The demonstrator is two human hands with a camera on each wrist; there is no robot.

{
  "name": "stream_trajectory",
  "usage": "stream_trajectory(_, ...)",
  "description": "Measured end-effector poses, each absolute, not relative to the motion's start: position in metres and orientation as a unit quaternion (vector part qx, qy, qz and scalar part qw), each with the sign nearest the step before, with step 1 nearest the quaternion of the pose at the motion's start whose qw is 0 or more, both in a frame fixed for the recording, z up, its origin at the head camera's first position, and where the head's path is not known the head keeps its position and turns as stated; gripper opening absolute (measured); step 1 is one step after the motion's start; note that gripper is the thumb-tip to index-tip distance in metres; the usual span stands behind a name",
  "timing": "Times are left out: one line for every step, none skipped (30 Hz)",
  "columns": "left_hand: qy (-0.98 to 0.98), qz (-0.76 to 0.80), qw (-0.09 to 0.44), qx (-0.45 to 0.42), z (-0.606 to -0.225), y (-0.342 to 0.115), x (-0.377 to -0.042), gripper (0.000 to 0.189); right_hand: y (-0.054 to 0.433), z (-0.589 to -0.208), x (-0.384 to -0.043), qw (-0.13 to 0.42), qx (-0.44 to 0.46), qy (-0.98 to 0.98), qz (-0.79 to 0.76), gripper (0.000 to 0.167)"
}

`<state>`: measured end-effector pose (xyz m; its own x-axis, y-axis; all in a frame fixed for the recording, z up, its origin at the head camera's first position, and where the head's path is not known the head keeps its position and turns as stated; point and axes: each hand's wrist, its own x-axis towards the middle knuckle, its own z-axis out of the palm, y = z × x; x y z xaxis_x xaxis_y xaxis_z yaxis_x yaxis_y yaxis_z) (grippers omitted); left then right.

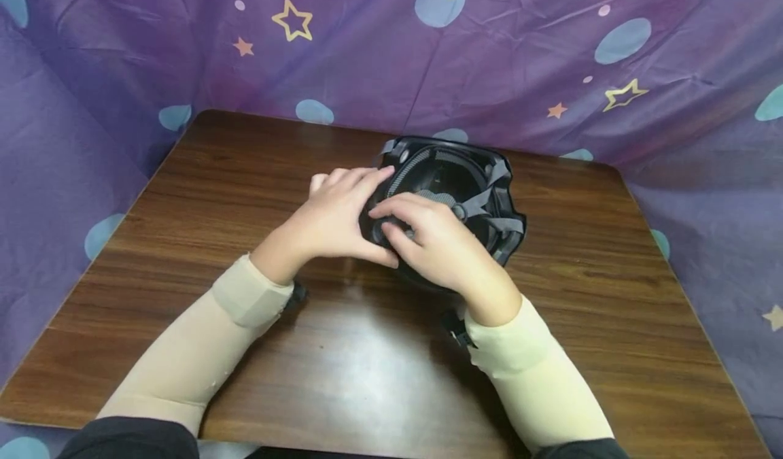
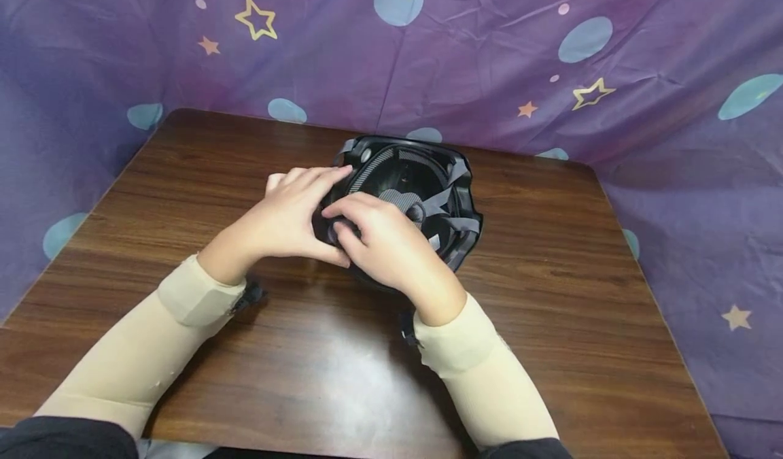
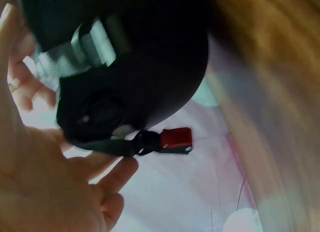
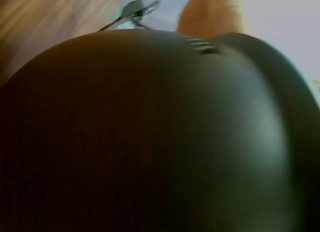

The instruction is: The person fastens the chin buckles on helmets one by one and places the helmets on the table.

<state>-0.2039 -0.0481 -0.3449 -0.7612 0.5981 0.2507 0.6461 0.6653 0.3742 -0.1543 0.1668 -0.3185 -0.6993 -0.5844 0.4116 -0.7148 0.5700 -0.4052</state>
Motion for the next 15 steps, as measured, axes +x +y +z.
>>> stream_trajectory(-0.908, -0.231, 0.048, -0.347, -0.343, -0.051, -0.205, 0.137, 0.166, -0.320, -0.155, 0.116, 0.364, -0.883, 0.273, 0.024)
stream_trajectory(-0.903, -0.240, 0.043, -0.354, -0.341, -0.055, -0.207, 0.137, 0.166, -0.321, -0.156, 0.116, 0.360, -0.886, 0.267, 0.023)
stream_trajectory(-0.896, -0.254, 0.038, -0.363, -0.339, -0.059, -0.210, 0.136, 0.167, -0.322, -0.157, 0.117, 0.358, -0.889, 0.262, 0.024)
stream_trajectory(-0.886, -0.272, 0.032, -0.374, -0.337, -0.064, -0.213, 0.134, 0.167, -0.324, -0.157, 0.118, 0.356, -0.890, 0.258, 0.025)
stream_trajectory(-0.874, -0.295, 0.025, -0.385, -0.335, -0.070, -0.217, 0.132, 0.168, -0.325, -0.157, 0.118, 0.355, -0.892, 0.253, 0.027)
stream_trajectory(-0.858, -0.324, 0.018, -0.398, -0.335, -0.076, -0.222, 0.129, 0.168, -0.325, -0.157, 0.119, 0.353, -0.894, 0.247, 0.030)
stream_trajectory(-0.838, -0.363, 0.004, -0.407, -0.336, -0.081, -0.227, 0.123, 0.168, -0.326, -0.156, 0.121, 0.352, -0.897, 0.240, 0.034)
stream_trajectory(-0.815, -0.406, -0.015, -0.412, -0.339, -0.086, -0.232, 0.116, 0.167, -0.327, -0.155, 0.126, 0.351, -0.899, 0.230, 0.039)
stream_trajectory(-0.791, -0.454, -0.042, -0.408, -0.343, -0.089, -0.238, 0.107, 0.165, -0.327, -0.153, 0.131, 0.351, -0.902, 0.216, 0.045)
stream_trajectory(-0.767, -0.500, -0.071, -0.397, -0.347, -0.090, -0.242, 0.099, 0.163, -0.327, -0.151, 0.136, 0.353, -0.904, 0.200, 0.051)
stream_trajectory(-0.744, -0.541, -0.097, -0.381, -0.351, -0.090, -0.246, 0.093, 0.161, -0.328, -0.149, 0.142, 0.357, -0.906, 0.179, 0.057)
stream_trajectory(-0.722, -0.577, -0.122, -0.361, -0.356, -0.089, -0.249, 0.089, 0.158, -0.329, -0.147, 0.149, 0.363, -0.907, 0.156, 0.063)
stream_trajectory(-0.706, -0.606, -0.144, -0.338, -0.361, -0.087, -0.251, 0.088, 0.155, -0.330, -0.144, 0.155, 0.368, -0.907, 0.132, 0.067)
stream_trajectory(-0.693, -0.625, -0.159, -0.321, -0.367, -0.083, -0.253, 0.088, 0.152, -0.331, -0.142, 0.159, 0.374, -0.907, 0.108, 0.070)
stream_trajectory(-0.686, -0.636, -0.171, -0.308, -0.372, -0.080, -0.254, 0.088, 0.149, -0.332, -0.139, 0.162, 0.380, -0.907, 0.085, 0.072)
